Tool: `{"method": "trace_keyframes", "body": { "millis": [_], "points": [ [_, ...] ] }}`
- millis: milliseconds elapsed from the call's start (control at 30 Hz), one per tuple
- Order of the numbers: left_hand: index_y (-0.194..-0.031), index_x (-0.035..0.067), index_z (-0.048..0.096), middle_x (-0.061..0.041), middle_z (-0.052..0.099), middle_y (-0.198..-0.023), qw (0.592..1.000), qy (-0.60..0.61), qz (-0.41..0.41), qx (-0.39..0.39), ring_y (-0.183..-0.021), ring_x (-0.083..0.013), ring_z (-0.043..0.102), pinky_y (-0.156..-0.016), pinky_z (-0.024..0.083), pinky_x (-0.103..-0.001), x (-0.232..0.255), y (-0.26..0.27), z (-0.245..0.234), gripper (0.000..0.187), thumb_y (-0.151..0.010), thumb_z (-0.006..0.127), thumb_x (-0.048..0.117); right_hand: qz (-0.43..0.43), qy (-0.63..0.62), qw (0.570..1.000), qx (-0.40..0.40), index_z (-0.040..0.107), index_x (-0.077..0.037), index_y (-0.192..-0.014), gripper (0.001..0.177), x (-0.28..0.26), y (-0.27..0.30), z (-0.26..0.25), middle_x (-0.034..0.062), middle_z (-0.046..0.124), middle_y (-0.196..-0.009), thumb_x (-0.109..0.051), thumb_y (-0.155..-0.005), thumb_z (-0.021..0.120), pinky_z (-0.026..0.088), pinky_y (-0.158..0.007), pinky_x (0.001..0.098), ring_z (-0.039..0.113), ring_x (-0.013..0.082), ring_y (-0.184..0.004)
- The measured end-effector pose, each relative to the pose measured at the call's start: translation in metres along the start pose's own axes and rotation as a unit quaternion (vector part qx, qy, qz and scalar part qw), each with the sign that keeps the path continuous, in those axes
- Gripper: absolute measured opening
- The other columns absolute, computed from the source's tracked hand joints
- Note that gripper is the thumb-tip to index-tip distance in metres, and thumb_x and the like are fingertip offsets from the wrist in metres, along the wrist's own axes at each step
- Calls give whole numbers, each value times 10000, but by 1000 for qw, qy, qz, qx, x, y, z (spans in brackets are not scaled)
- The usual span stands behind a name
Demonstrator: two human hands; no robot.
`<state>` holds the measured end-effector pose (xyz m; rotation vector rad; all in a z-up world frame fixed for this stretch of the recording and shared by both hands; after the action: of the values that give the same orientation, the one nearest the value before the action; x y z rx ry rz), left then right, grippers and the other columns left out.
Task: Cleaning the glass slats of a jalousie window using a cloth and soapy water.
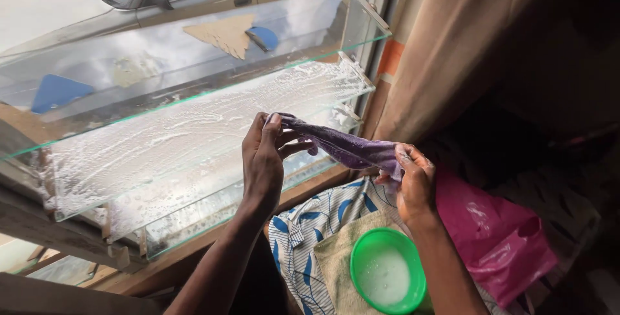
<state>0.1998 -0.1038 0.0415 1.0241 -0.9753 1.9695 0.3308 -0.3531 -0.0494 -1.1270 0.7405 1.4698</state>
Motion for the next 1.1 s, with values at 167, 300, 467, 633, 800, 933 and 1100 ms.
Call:
{"method": "trace_keyframes", "body": {
  "millis": [167,300,467,633,800,933,1100],
  "points": [
    [-976,19,603,-114,711,-907,989,23,-88,-115,-828,-189,730,-759,632,-361,-70,13,48,291,-1053,477,271,15,49,999,-4,719,-8,-1068,204,-21,45,-24,60,732,-943,-143,-1028,572,586,-659,310,677,132,-761],
    [-922,-2,698,-67,673,-806,959,-130,-96,-234,-755,-126,637,-675,550,-300,-116,36,81,336,-1029,545,277,42,121,991,-33,732,33,-1132,219,-32,76,-33,59,739,-1022,-108,-1012,615,565,-846,259,683,116,-922],
    [-801,-12,680,-120,708,-712,930,-219,-135,-262,-652,-184,678,-639,544,-345,-143,81,96,374,-955,595,319,89,150,983,-47,694,18,-1224,313,-14,112,-70,78,745,-1119,-43,-919,654,561,-934,279,703,145,-1022],
    [-752,38,763,-183,718,-657,869,-349,-208,-281,-604,-290,716,-661,546,-424,-178,115,83,403,-891,625,390,135,263,952,-83,668,-6,-1282,397,16,143,-91,85,732,-1203,-24,-885,680,559,-957,315,709,180,-1065],
    [-796,-47,741,-290,653,-695,822,-449,-159,-311,-641,-427,659,-683,513,-514,-202,121,65,470,-948,626,383,139,545,817,-126,709,-47,-1225,364,49,150,-76,174,729,-1172,-136,-872,694,570,-934,411,731,311,-1067],
    [-907,-15,766,-266,705,-731,849,-417,-166,-280,-675,-397,714,-715,546,-479,-203,115,59,399,-912,634,361,134,651,728,-172,688,-2,-1167,403,126,156,-95,269,680,-1118,-134,-790,740,536,-910,494,677,419,-1028],
    [-994,9,776,-230,762,-840,860,-399,-186,-259,-766,-351,763,-761,571,-435,-205,113,50,377,-895,645,349,183,572,768,-221,633,14,-1240,491,128,147,-101,256,724,-1121,-35,-751,619,555,-955,456,708,379,-1083]
  ]
}}
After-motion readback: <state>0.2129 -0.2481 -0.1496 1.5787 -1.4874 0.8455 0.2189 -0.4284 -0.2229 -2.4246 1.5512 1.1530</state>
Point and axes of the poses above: each hand's wrist, its own y-axis away from the middle knuckle, its own z-axis out of the palm, x = y × z, the point moved 2 cm from there along -y, towards the middle knuckle
